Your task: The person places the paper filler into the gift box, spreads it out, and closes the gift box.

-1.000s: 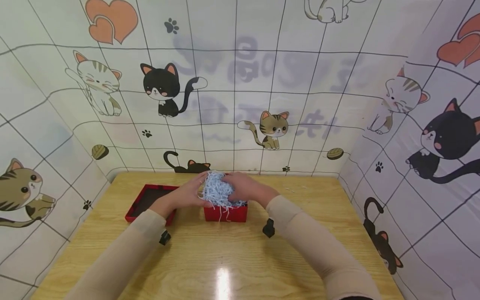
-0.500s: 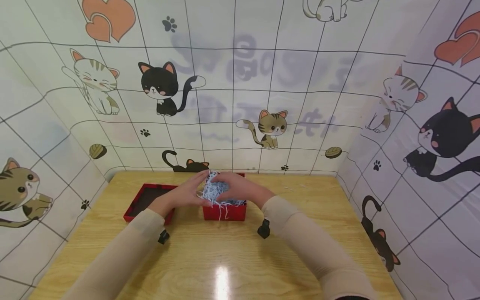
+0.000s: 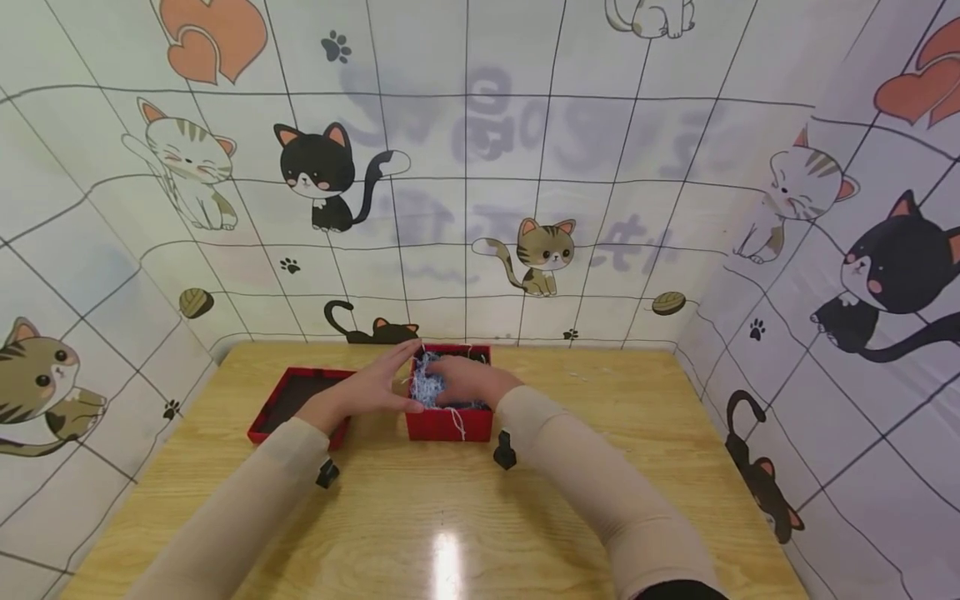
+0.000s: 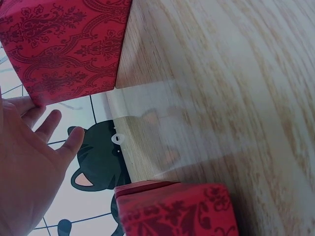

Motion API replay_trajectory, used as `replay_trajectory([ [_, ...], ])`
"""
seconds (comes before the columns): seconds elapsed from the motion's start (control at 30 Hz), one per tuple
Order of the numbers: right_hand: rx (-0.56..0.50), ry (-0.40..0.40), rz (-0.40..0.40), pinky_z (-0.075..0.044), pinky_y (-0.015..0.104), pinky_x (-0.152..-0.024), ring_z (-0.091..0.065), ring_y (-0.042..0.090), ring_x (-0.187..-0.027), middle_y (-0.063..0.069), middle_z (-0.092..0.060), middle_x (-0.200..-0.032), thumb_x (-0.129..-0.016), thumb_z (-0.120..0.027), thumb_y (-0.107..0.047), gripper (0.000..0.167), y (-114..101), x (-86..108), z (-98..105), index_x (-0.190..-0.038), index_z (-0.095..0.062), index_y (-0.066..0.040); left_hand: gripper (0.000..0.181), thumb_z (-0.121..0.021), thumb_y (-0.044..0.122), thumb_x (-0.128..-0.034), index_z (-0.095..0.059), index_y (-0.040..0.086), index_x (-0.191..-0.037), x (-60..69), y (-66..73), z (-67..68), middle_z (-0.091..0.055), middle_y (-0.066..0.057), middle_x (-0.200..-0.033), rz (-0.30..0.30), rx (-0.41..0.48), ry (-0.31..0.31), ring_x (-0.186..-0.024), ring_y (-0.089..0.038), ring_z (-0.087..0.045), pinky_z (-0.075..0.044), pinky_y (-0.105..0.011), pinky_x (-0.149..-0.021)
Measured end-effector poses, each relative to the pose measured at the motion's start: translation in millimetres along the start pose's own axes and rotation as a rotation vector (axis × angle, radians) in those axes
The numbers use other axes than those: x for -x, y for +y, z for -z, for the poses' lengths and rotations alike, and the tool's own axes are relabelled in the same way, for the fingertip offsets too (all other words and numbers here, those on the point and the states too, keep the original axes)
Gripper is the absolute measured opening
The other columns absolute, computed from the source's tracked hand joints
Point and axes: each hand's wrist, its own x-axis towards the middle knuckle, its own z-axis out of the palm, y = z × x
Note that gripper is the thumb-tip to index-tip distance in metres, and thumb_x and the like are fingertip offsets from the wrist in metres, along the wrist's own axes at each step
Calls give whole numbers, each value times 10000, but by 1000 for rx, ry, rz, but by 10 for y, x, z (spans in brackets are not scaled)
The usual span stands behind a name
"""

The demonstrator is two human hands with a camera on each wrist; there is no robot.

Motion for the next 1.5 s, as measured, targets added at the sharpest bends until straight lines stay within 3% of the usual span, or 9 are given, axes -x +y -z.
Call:
replay_trajectory([
  [0.33,132,-11,15,-446,487,-1239,-550,325,-1484,159,-556,-1635,-1035,-821,-278,651,-72,-5,-18,-1614,-573,-113,1274,-889,632,-865,-124,228,-1800,-16,-40,-26,-97,-51,-1861,-4,2,-7,-1704,-321,-102,-216,-633,-1325],
  [0.57,63,38,47,-491,497,-1199,-571,312,-1424,133,-591,-1591,-977,-885,-303,697,-58,183,124,-1590,-600,-135,1256,-896,592,-876,-166,136,-1791,-17,-49,-43,-126,-109,-1853,-23,9,15,-1693,-394,-129,-248,-696,-1292],
  [0.7,-22,86,56,-458,520,-1225,-519,326,-1489,113,-565,-1621,-969,-894,-321,717,29,368,248,-1592,-600,-122,1265,-894,614,-861,-147,214,-1800,-13,-34,-32,-110,-43,-1859,-2,0,5,-1698,-362,-127,-244,-678,-1300],
  [0.93,-156,232,90,-476,592,-1184,-574,411,-1403,176,-626,-1524,-1007,-847,-250,624,311,741,450,-1543,-618,-27,1285,-888,655,-836,-131,274,-1801,-8,-40,-21,-104,-18,-1860,22,-11,0,-1700,-355,-130,-233,-673,-1304],
  [1.13,-220,332,35,-488,623,-1159,-595,404,-1367,172,-645,-1502,-1021,-835,-256,587,653,1026,518,-1528,-627,-48,1293,-887,664,-827,-125,288,-1801,-3,-38,-27,-102,-10,-1861,27,-11,-5,-1703,-351,-125,-227,-679,-1302],
  [1.5,-251,423,-84,-465,670,-1143,-564,467,-1384,237,-614,-1514,-1065,-784,-239,562,1207,1547,477,-1553,-594,-36,1298,-887,660,-826,-141,240,-1801,-5,-24,-18,-105,-5,-1859,21,-13,-1,-1702,-350,-125,-225,-680,-1302],
])
